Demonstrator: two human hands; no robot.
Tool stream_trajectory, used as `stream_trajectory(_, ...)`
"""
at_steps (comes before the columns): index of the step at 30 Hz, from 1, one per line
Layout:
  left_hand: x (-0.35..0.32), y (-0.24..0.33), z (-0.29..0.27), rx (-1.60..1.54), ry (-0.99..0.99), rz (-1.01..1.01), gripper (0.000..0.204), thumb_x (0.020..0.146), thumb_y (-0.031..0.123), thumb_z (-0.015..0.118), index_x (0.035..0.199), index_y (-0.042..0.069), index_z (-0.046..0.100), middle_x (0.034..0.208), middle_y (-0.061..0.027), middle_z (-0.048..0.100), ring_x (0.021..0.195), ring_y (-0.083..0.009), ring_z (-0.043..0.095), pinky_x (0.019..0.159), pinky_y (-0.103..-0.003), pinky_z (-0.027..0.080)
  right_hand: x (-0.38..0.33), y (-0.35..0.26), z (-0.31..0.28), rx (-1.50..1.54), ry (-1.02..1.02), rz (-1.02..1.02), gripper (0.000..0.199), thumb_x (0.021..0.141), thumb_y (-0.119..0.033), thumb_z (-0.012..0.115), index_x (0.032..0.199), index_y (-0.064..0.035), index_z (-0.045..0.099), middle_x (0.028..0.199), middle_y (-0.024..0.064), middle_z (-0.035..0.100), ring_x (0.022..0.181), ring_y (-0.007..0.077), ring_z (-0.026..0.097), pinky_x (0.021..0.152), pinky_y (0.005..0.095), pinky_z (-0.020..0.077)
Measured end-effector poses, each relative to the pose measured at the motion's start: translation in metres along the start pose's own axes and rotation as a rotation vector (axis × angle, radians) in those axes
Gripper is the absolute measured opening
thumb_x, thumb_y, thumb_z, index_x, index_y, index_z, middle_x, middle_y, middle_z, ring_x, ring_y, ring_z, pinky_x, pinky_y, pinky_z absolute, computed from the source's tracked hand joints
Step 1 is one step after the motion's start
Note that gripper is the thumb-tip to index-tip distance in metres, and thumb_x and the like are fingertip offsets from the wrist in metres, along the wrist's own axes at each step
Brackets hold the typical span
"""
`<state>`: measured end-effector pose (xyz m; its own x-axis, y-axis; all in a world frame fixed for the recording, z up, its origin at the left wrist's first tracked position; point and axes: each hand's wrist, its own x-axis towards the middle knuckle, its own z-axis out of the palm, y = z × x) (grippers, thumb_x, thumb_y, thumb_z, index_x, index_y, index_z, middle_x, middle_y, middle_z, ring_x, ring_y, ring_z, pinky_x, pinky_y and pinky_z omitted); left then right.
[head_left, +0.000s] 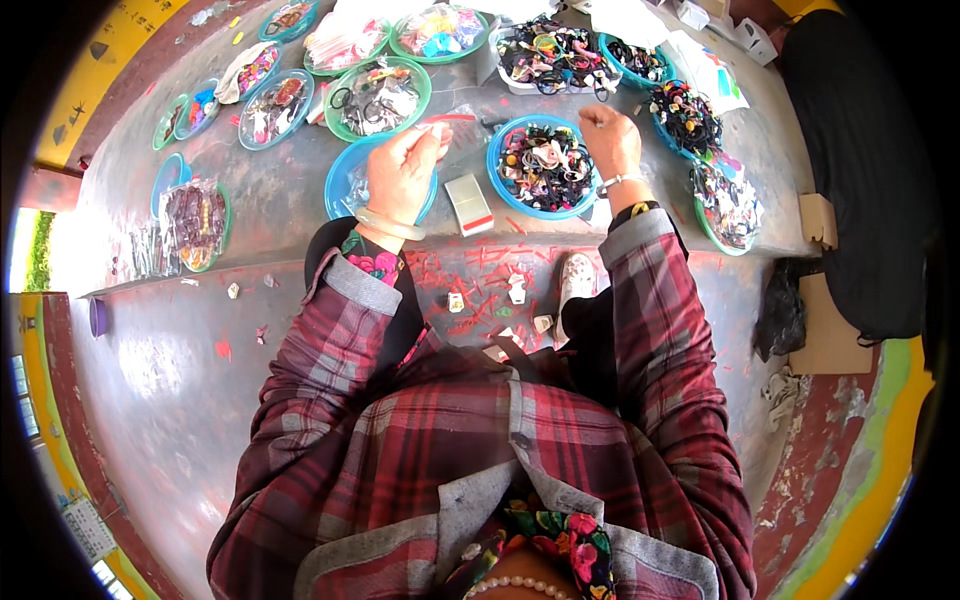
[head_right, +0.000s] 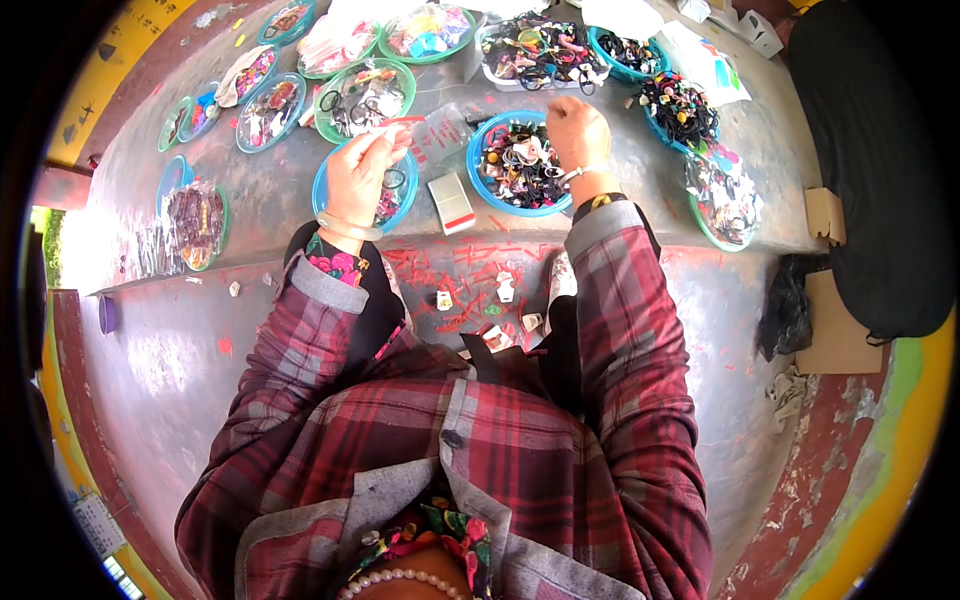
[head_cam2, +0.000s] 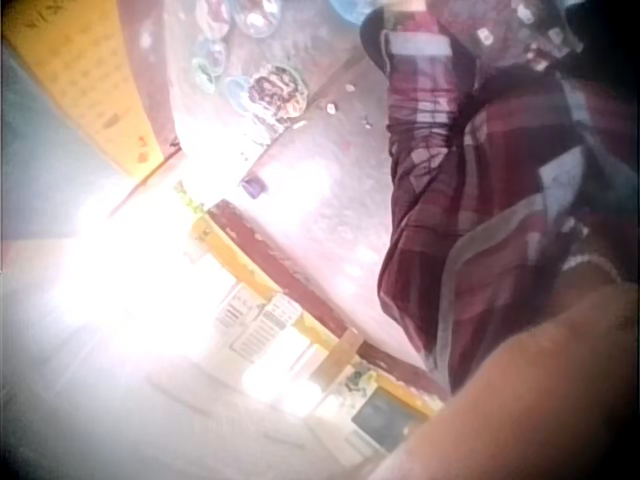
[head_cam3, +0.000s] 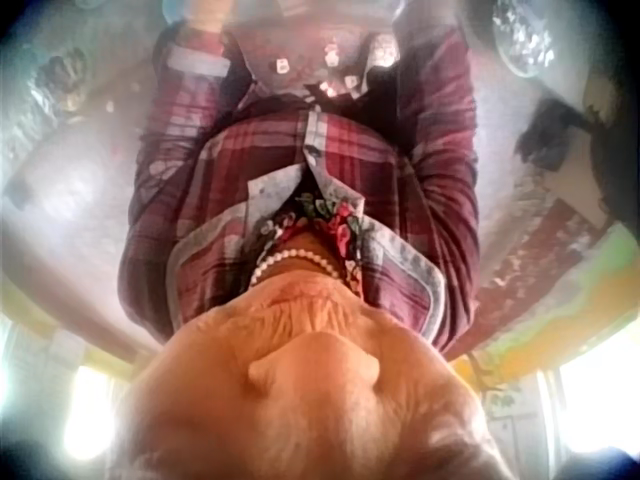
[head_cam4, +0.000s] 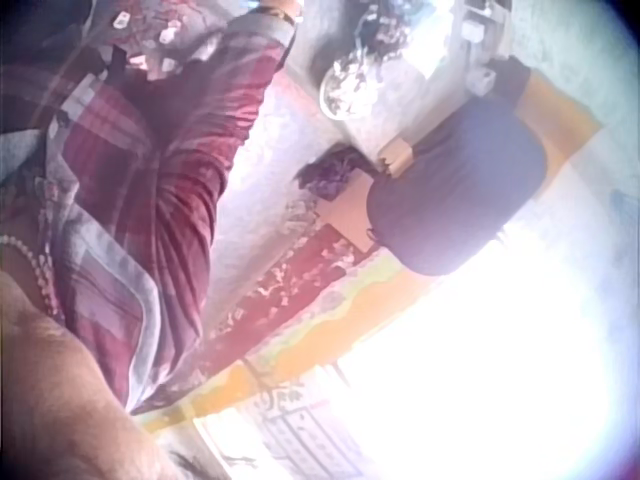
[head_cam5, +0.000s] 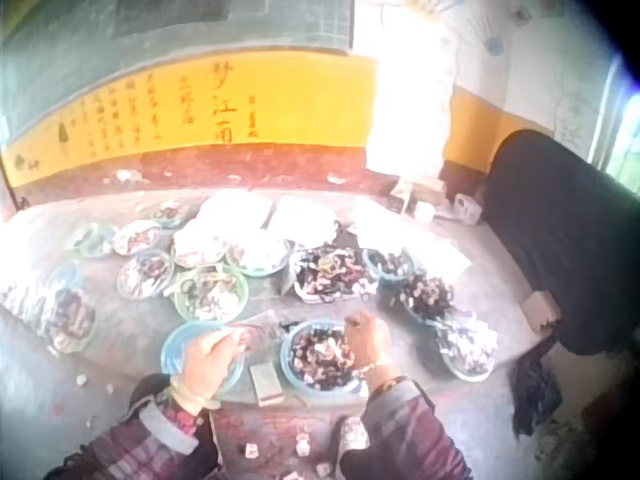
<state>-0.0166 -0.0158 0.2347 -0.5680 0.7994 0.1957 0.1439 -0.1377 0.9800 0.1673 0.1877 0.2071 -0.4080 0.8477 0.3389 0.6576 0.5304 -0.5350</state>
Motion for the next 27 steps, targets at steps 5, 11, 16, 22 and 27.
stream_trajectory(5, -0.005, -0.024, -0.001, -0.067, 0.012, -0.091, 0.024, 0.088, 0.013, 0.052, 0.099, -0.006, 0.06, 0.089, -0.0104, 0.064, 0.082, -0.0154, 0.062, 0.074, -0.025, 0.05, 0.001, 0.027, 0.046, -0.236, -0.414, 0.198, 0.024, 0.072, -0.027, 0.056, 0.087, -0.0123, 0.067, 0.092, 0.0151, 0.063, 0.088, 0.0315, 0.06, 0.078, 0.0385, 0.0476)
stream_trajectory(11, -0.002, -0.044, -0.007, 0.075, -0.002, -0.089, 0.023, 0.087, 0.013, 0.054, 0.097, -0.007, 0.06, 0.088, -0.0094, 0.064, 0.082, -0.0147, 0.062, 0.074, -0.025, 0.049, -0.007, 0.041, 0.095, -0.403, -0.403, 0.179, 0.036, 0.078, -0.036, 0.055, 0.094, -0.0052, 0.063, 0.095, 0.0191, 0.061, 0.091, 0.032, 0.059, 0.079, 0.0391, 0.0475)
stream_trajectory(16, 0.0, -0.045, -0.005, 0.103, -0.018, -0.092, 0.024, 0.087, 0.014, 0.055, 0.096, -0.007, 0.06, 0.087, -0.0095, 0.064, 0.081, -0.0142, 0.062, 0.073, -0.025, 0.049, -0.001, 0.059, 0.109, -0.464, -0.409, 0.156, 0.034, 0.081, -0.035, 0.05, 0.087, -0.006, 0.066, 0.089, 0.0189, 0.063, 0.086, 0.0311, 0.061, 0.076, 0.039, 0.0489)
stream_trajectory(22, -0.002, -0.044, -0.001, 0.174, -0.052, -0.063, 0.022, 0.087, 0.014, 0.055, 0.093, -0.006, 0.061, 0.085, -0.0096, 0.065, 0.078, -0.0127, 0.061, 0.07, -0.024, 0.049, 0.022, 0.057, 0.077, 0.112, -0.429, 0.342, 0.027, 0.075, -0.029, 0.062, 0.085, -0.005, 0.067, 0.076, 0.0109, 0.065, 0.067, 0.0184, 0.062, 0.059, 0.0306, 0.0481)
stream_trajectory(27, -0.003, -0.047, -0.003, 0.229, -0.098, -0.039, 0.022, 0.087, 0.014, 0.054, 0.094, -0.006, 0.061, 0.085, -0.01, 0.064, 0.077, -0.0126, 0.061, 0.069, -0.024, 0.05, 0.015, 0.031, 0.041, 0.732, -0.52, 0.55, 0.023, 0.074, -0.017, 0.068, 0.092, -0.0057, 0.065, 0.072, -0.0015, 0.061, 0.059, 0.0081, 0.053, 0.05, 0.0204, 0.0386)
